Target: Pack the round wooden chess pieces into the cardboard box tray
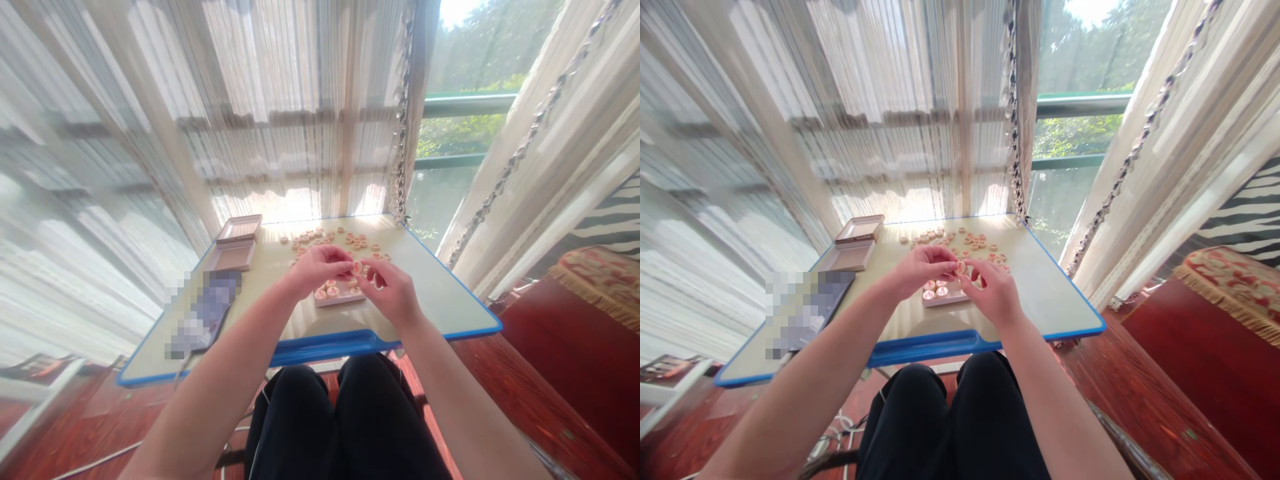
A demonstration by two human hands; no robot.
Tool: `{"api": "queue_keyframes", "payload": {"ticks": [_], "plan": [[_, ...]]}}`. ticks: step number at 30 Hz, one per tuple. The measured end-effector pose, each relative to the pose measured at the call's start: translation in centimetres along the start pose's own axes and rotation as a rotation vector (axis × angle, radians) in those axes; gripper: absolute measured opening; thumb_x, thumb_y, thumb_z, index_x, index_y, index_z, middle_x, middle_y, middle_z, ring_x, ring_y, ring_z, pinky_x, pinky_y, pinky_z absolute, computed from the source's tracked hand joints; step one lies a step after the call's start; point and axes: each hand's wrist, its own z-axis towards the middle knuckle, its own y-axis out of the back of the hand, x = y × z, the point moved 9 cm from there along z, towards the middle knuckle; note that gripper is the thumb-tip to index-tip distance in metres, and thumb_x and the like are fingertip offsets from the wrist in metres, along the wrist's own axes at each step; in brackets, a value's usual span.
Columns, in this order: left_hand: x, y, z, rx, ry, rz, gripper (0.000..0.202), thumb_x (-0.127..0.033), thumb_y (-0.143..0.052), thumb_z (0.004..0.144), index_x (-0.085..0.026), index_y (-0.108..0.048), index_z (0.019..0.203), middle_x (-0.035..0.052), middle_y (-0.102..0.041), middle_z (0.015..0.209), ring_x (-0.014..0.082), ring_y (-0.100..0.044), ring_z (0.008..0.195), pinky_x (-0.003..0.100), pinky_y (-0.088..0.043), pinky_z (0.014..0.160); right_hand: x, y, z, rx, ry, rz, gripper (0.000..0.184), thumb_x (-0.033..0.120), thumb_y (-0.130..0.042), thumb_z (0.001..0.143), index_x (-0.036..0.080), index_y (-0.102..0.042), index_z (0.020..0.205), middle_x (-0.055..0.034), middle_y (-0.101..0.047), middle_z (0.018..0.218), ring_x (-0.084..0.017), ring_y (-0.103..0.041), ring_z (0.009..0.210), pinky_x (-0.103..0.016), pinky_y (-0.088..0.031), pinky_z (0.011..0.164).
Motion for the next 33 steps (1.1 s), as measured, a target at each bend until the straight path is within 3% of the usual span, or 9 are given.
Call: {"api": "queue_keyframes", "payload": {"ticks": [5,9,12,14,18,21,25,29,33], "plan": [[-0.6,-0.3,-0.6,-0.007,-0.038,0.190,0.028,-0.033,-0.071,0.072,-0.010,-0.063,0.087,0.0083,-0.069,0.079,0.0164,-0.067,0.073,0.034,-0.056,0.072,-1.5,-0.2,-0.2,0.063,-0.113,0.076,0.024,0.033,-0.061,0.078,0.020,-0.066,0.097,-0.0001,-0.062,0.068,-0.011,-0.050,0.056,-0.026,-0.047,0.062],[-3.4,-1.2,-2.0,-0.031,-0.292,0.638,0.026,-0.032,-0.064,0.078,-0.016,-0.066,0.098,0.0080,-0.069,0.094,0.0175,-0.064,0.084,0.033,-0.053,0.077,-3.8,0.1,-1.0,0.133,-0.255,0.142,0.028,0.039,-0.063,0.076,0.017,-0.065,0.093,0.0010,-0.059,0.062,-0.011,-0.049,0.054,-0.025,-0.044,0.057],[-4.4,-2.3,-3.1,-0.048,-0.449,0.913,0.019,-0.027,-0.059,0.081,-0.019,-0.070,0.094,0.0061,-0.068,0.092,0.0180,-0.061,0.087,0.033,-0.049,0.082,-4.5,-0.6,-1.6,0.266,-0.299,0.129,0.028,0.039,-0.061,0.076,0.017,-0.066,0.093,0.0022,-0.056,0.060,-0.012,-0.049,0.054,-0.025,-0.043,0.056],[-3.9,-3.1,-3.6,-0.045,-0.495,0.965,0.018,-0.024,-0.055,0.083,-0.020,-0.071,0.089,0.0059,-0.068,0.090,0.0173,-0.061,0.086,0.032,-0.048,0.083,-4.4,-1.2,-1.8,0.352,-0.286,0.061,0.027,0.037,-0.061,0.075,0.017,-0.067,0.093,0.0022,-0.056,0.060,-0.013,-0.051,0.056,-0.026,-0.042,0.057],[-2.8,-2.8,-5.1,-0.309,-0.557,1.079,0.019,-0.023,-0.053,0.084,-0.019,-0.072,0.087,0.0071,-0.067,0.091,0.0203,-0.057,0.091,0.037,-0.046,0.088,-4.1,-2.0,-2.1,0.454,-0.280,-0.016,0.028,0.039,-0.059,0.076,0.018,-0.068,0.092,0.0023,-0.056,0.059,-0.013,-0.052,0.057,-0.026,-0.041,0.057],[-1.9,-3.4,-6.1,-0.374,-0.630,1.177,0.022,-0.018,-0.051,0.084,-0.019,-0.071,0.095,0.0074,-0.067,0.096,0.0227,-0.054,0.100,0.040,-0.044,0.094,-4.3,-2.2,-2.0,0.468,-0.290,-0.015,0.031,0.040,-0.058,0.076,0.017,-0.069,0.093,0.0021,-0.056,0.058,-0.014,-0.053,0.057,-0.026,-0.041,0.057],[-0.9,-4.0,-6.2,-0.359,-0.642,1.269,0.026,-0.015,-0.052,0.081,-0.018,-0.069,0.100,0.0070,-0.069,0.100,0.0257,-0.051,0.108,0.044,-0.041,0.099,-4.5,-2.3,-1.9,0.471,-0.276,-0.030,0.031,0.038,-0.058,0.076,0.018,-0.070,0.095,0.0018,-0.058,0.058,-0.014,-0.054,0.057,-0.026,-0.041,0.058],[0.2,-5.0,-5.6,-0.258,-0.584,1.352,0.027,-0.015,-0.052,0.081,-0.021,-0.069,0.101,0.0053,-0.070,0.098,0.0255,-0.053,0.105,0.045,-0.041,0.096,-4.4,-2.5,-2.0,0.483,-0.249,-0.051,0.033,0.039,-0.055,0.080,0.019,-0.070,0.100,-0.0010,-0.065,0.063,-0.015,-0.057,0.061,-0.027,-0.043,0.061],[0.6,-5.4,-5.4,-0.247,-0.564,1.399,0.028,-0.015,-0.051,0.082,-0.023,-0.068,0.102,0.0060,-0.070,0.094,0.0239,-0.055,0.102,0.044,-0.043,0.094,-4.2,-2.6,-2.1,0.483,-0.211,-0.070,0.033,0.038,-0.053,0.081,0.021,-0.070,0.104,-0.0016,-0.067,0.067,-0.016,-0.058,0.063,-0.027,-0.043,0.062]]}}
